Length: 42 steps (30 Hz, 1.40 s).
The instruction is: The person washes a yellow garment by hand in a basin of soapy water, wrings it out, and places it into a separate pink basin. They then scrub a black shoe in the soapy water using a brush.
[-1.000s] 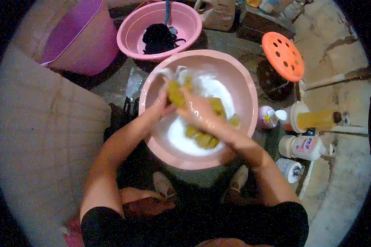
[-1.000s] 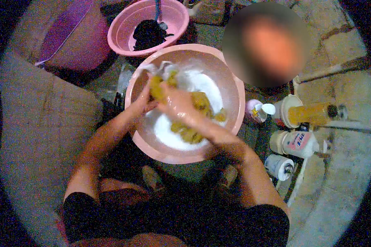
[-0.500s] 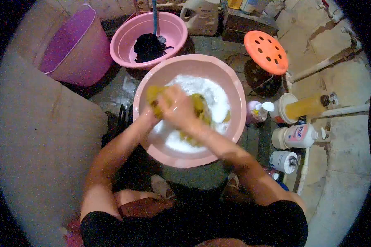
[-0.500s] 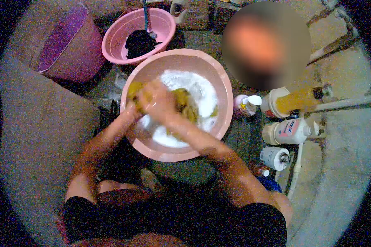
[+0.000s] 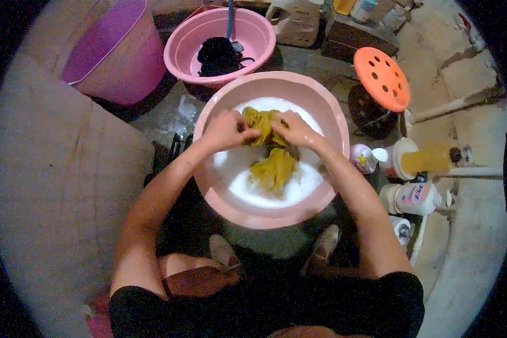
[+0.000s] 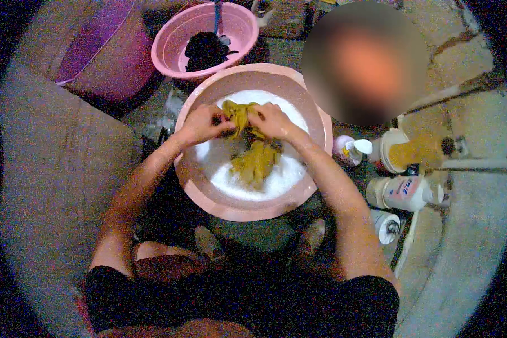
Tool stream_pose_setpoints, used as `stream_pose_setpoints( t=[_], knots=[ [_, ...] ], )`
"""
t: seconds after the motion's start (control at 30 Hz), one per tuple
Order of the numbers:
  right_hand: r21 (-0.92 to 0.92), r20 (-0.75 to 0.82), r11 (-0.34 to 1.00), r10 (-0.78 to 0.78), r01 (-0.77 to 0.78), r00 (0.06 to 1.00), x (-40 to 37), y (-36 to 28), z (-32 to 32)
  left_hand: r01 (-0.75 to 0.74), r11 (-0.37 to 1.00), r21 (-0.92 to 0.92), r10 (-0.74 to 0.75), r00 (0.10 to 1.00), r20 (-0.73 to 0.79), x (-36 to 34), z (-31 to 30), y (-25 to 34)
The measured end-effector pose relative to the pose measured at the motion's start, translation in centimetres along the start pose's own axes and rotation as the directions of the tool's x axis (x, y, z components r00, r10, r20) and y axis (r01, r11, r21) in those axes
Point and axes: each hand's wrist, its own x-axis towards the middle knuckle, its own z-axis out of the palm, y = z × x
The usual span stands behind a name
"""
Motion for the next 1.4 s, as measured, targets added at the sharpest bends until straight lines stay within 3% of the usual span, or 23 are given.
stream_pose_setpoints(
  t=[0.07, 0.1, 0.17, 0.23, 0.33, 0.37, 0.43, 0.5, 0.57, 0.67, 0.7, 0.73, 0.77, 0.83, 0.93, 1.0, 1.07, 1.13, 1.2, 1.23, 1.27, 1.33, 1.4],
  knots=[
    [-0.431, 0.059, 0.902, 0.026, 0.002, 0.998, -3.4, 0.5, 1.5, -0.018, 0.762, 0.648, 0.204, 0.955, -0.213, 0.3, 2.5, -1.3],
    [-0.591, -0.022, 0.804, -0.094, 0.063, 0.995, -4.9, -0.1, 3.2, -0.108, 0.858, 0.503, 0.246, 0.945, -0.218, 1.3, 4.1, -3.0],
    [-0.732, -0.074, 0.674, -0.222, 0.098, 0.972, -5.4, -0.7, 6.1, -0.105, 0.805, 0.585, 0.285, 0.932, -0.224, 3.2, 7.9, -5.1],
    [-0.87, 0.124, 0.443, -0.229, 0.216, 0.966, -4.9, 0.0, 8.0, -0.089, 0.711, 0.698, 0.331, 0.918, -0.22, 4.2, 9.6, -7.1],
    [-0.787, 0.211, 0.554, -0.175, 0.273, 0.962, -2.4, 0.8, 7.8, -0.116, 0.727, 0.677, 0.195, 0.98, -0.041, 4.9, 9.0, -9.0],
    [-0.782, 0.216, 0.558, -0.178, 0.279, 0.96, -0.7, 2.4, 7.9, -0.067, 0.807, 0.587, 0.039, 0.997, 0.059, 6.5, 8.3, -9.8],
    [-0.271, 0.205, 0.962, 0.017, 0.04, 0.979, 3.0, 6.8, 7.7, -0.065, 0.819, 0.57, 0.07, 0.997, 0.014, 7.7, 7.3, -9.0],
    [-0.275, 0.224, 0.962, 0.064, -0.001, 0.973, 4.8, 6.9, 5.3, -0.065, 0.829, 0.555, 0.102, 0.994, -0.036, 8.8, 6.6, -8.3],
    [-0.273, 0.26, 0.957, 0.172, -0.099, 0.95, 6.0, 6.3, 3.4, -0.048, 0.962, 0.269, 0.139, 0.933, -0.332, 9.0, 5.9, -8.0],
    [-0.285, 0.293, 0.935, 0.295, -0.211, 0.909, 4.4, 5.6, 3.5, 0.034, 0.952, 0.305, 0.049, 0.964, -0.26, 8.4, 5.2, -7.6],
    [-0.063, -0.056, 0.943, 0.323, -0.326, 0.945, 2.8, 5.7, 5.2, 0.079, 0.931, 0.357, 0.017, 0.966, -0.257, 8.3, 5.3, -7.7],
    [0.184, -0.384, 0.922, 0.385, -0.339, 0.839, 1.2, 5.7, 6.5, 0.077, 0.932, 0.353, 0.017, 0.966, -0.256, 8.0, 5.2, -8.1],
    [0.057, -0.34, 0.983, 0.185, -0.176, 0.922, -0.8, 5.6, 7.0, 0.132, 0.906, 0.403, -0.035, 0.97, -0.239, 6.9, 4.6, -7.3],
    [-0.079, -0.208, 0.963, 0.238, -0.258, 0.949, -2.5, 7.0, 9.4, 0.173, 0.877, 0.448, -0.078, 0.972, -0.222, 5.6, 5.2, -6.9],
    [-0.259, -0.023, 0.919, 0.303, -0.298, 0.953, -3.4, 2.0, 8.1, 0.077, 0.753, 0.653, 0.105, 0.966, -0.235, 5.2, 5.3, -7.3],
    [-0.295, 0.044, 0.909, 0.322, -0.295, 0.946, -4.4, -2.5, 6.1, 0.01, 0.81, 0.587, 0.101, 0.983, -0.156, 3.3, 4.2, -5.8],
    [-0.041, -0.17, 0.993, 0.105, -0.113, 0.98, -5.5, -4.7, 3.8, -0.148, 0.762, 0.631, 0.296, 0.945, -0.137, 1.0, 4.0, -5.4],
    [0.013, -0.233, 0.999, -0.046, 0.05, 0.971, -5.8, -10.7, -0.2, -0.19, 0.872, 0.451, 0.232, 0.972, -0.039, 0.3, 2.3, -5.1],
    [0.067, -0.309, 0.99, -0.095, 0.122, 0.946, -5.9, -14.0, -1.3, -0.5, 0.864, 0.063, 0.504, 0.859, -0.088, -0.8, 1.3, -4.9],
    [0.125, -0.395, 0.972, -0.133, 0.197, 0.909, -5.8, -15.6, -1.9, -0.566, 0.824, 0.025, 0.564, 0.815, -0.134, -1.2, 0.9, -3.9],
    [0.112, -0.391, 0.973, -0.144, 0.202, 0.909, -5.9, -17.6, -2.9, -0.573, 0.819, 0.025, 0.57, 0.809, -0.147, -2.0, 0.3, -2.5],
    [-0.059, -0.452, 0.987, -0.159, 0.148, 0.878, -6.3, -21.2, -5.1, -0.731, 0.677, 0.09, 0.723, 0.636, -0.269, -2.8, 0.1, -0.4],
    [0.202, -0.466, 0.939, -0.159, 0.279, 0.87, -5.9, -23.4, -6.8, -0.707, 0.689, 0.16, 0.719, 0.641, -0.268, -2.7, 0.6, 0.9]
  ],
)
